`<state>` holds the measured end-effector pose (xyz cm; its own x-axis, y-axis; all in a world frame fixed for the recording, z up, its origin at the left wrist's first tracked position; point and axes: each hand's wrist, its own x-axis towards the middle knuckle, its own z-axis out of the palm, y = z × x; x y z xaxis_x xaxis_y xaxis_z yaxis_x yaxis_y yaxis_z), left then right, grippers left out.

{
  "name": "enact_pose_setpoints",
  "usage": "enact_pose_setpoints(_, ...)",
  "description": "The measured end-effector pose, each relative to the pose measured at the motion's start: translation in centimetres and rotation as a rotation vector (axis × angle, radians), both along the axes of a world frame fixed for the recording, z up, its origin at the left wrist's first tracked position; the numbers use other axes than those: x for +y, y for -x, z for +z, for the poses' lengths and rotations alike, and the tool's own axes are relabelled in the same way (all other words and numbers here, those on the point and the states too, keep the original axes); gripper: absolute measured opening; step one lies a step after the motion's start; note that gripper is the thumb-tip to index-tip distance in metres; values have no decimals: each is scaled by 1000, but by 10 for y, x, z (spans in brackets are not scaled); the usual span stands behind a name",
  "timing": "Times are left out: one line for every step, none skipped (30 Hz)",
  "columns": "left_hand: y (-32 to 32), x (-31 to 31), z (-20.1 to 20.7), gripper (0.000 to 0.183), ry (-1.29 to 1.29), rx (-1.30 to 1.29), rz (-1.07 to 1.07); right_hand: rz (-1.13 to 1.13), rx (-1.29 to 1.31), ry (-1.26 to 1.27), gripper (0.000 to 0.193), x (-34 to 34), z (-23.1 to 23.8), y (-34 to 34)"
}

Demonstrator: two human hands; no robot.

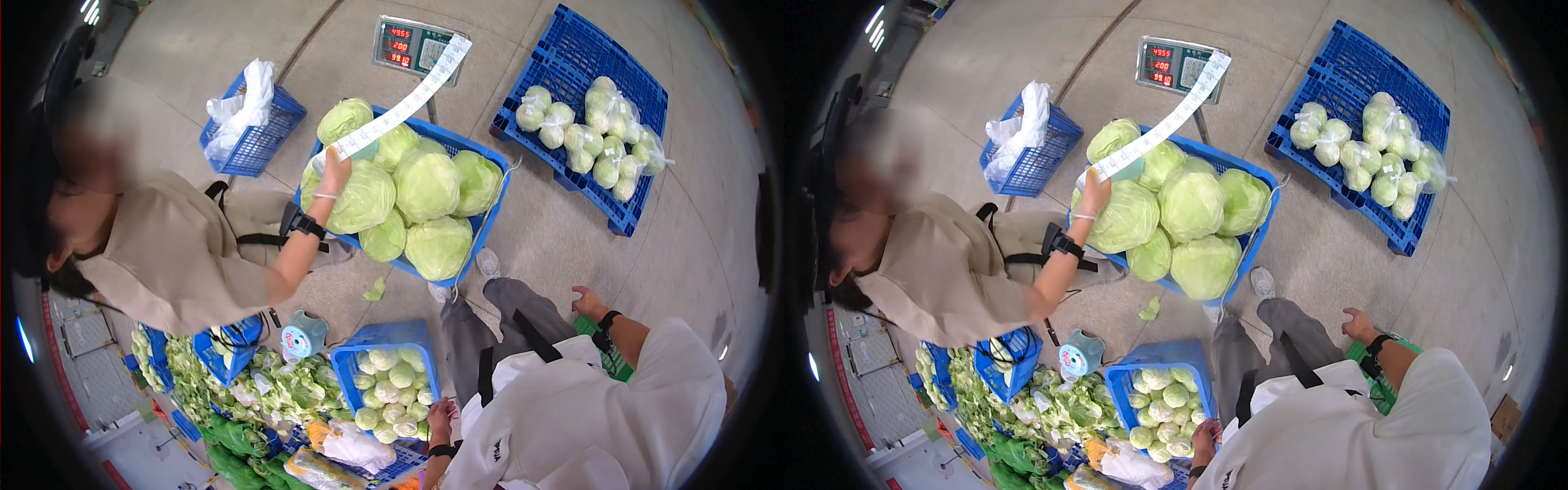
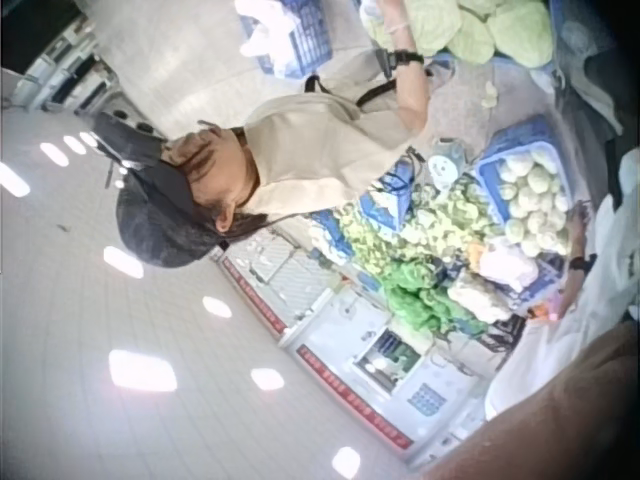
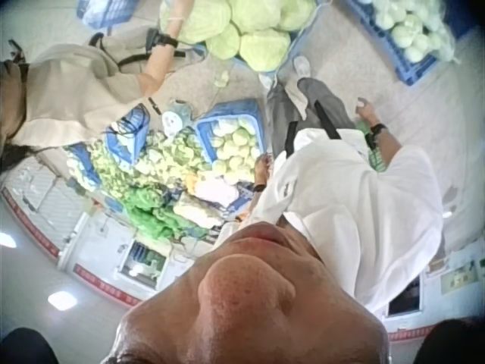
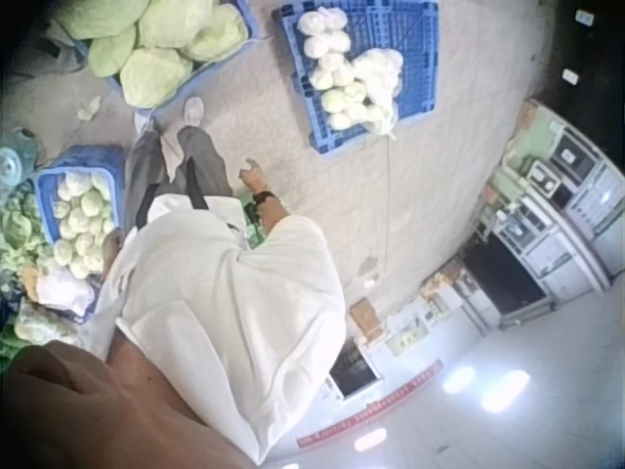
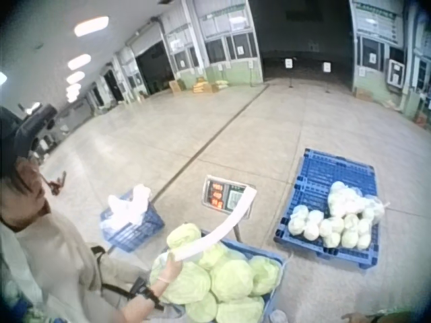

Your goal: Weighing baskets of cabbages on a digital scale and applying labels in a distribution center.

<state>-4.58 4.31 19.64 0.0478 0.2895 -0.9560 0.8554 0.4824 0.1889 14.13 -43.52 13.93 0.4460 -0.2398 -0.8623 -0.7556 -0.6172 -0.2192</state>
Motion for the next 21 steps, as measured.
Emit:
enact_pose_setpoints(-2, 0, 1, 20, 4, -11, -1, -1, -11, 4, 59, -5, -5, 10)
enact_pose_setpoints(-3, 1, 2, 20, 8, -23, -11, -37, -52, -10, 58, -8, -15, 20)
enact_pose_setpoints(-3, 1, 2, 20, 9, -36, -18, -71, -92, -27, 57, -12, -21, 25)
enact_pose_setpoints(4, 5, -3, 20, 25, -91, -35, -62, -99, -32, 57, -10, -18, 23)
enact_pose_setpoints(6, 4, -5, 20, 17, -99, -22, -100, -87, -69, 57, 4, 1, 9)
enact_pose_setpoints(5, 3, -5, 21, 5, -99, -13, -139, -75, -101, 57, 9, 14, 0)
enact_pose_setpoints(5, 5, -5, 21, -5, -99, -11, -133, -81, -102, 57, 8, 14, -2)
enact_pose_setpoints(4, 6, -5, 22, 12, -113, -33, -113, -87, -104, 57, 8, 12, -4)
enact_pose_setpoints(6, 6, -4, 22, 10, -119, -27, -92, -93, -104, 57, 7, 12, -5)
enact_pose_setpoints(5, 6, -3, 22, 6, -132, -38, -85, -100, -108, 57, 8, 15, -9)
enact_pose_setpoints(4, 6, -1, 23, 2, -144, -49, -113, -117, -142, 57, 10, 18, -13)
enact_pose_setpoints(3, 6, 1, 23, -1, -151, -44, -140, -134, -175, 57, 11, 20, -16)
enact_pose_setpoints(2, 6, 2, 21, -9, -151, -61, -136, -141, -176, 57, 9, 18, -17)
enact_pose_setpoints(1, 5, 3, 20, -17, -151, -80, -117, -161, -185, 57, 7, 13, -19)
enact_pose_setpoints(1, 5, 4, 19, -24, -150, -98, -99, -180, -194, 56, 4, 11, -20)
enact_pose_setpoints(-8, 2, 14, 17, -43, -138, -121, -93, -184, -195, 56, 6, 15, -23)
enact_pose_setpoints(-2, 3, 7, 17, -44, -142, -116, -108, -186, -192, 56, 9, 20, -27)
enact_pose_setpoints(5, 4, -2, 17, -62, -168, -101, -123, -187, -189, 56, 11, 24, -30)
enact_pose_setpoints(4, 2, 1, 18, -78, -192, -88, -121, -190, -188, 56, 9, 24, -31)
enact_pose_setpoints(2, -1, 5, 18, -91, -170, -67, -101, -205, -178, 56, 6, 22, -31)
enact_pose_setpoints(1, -3, 7, 18, -89, -171, -66, -80, -220, -168, 55, 4, 22, -31)
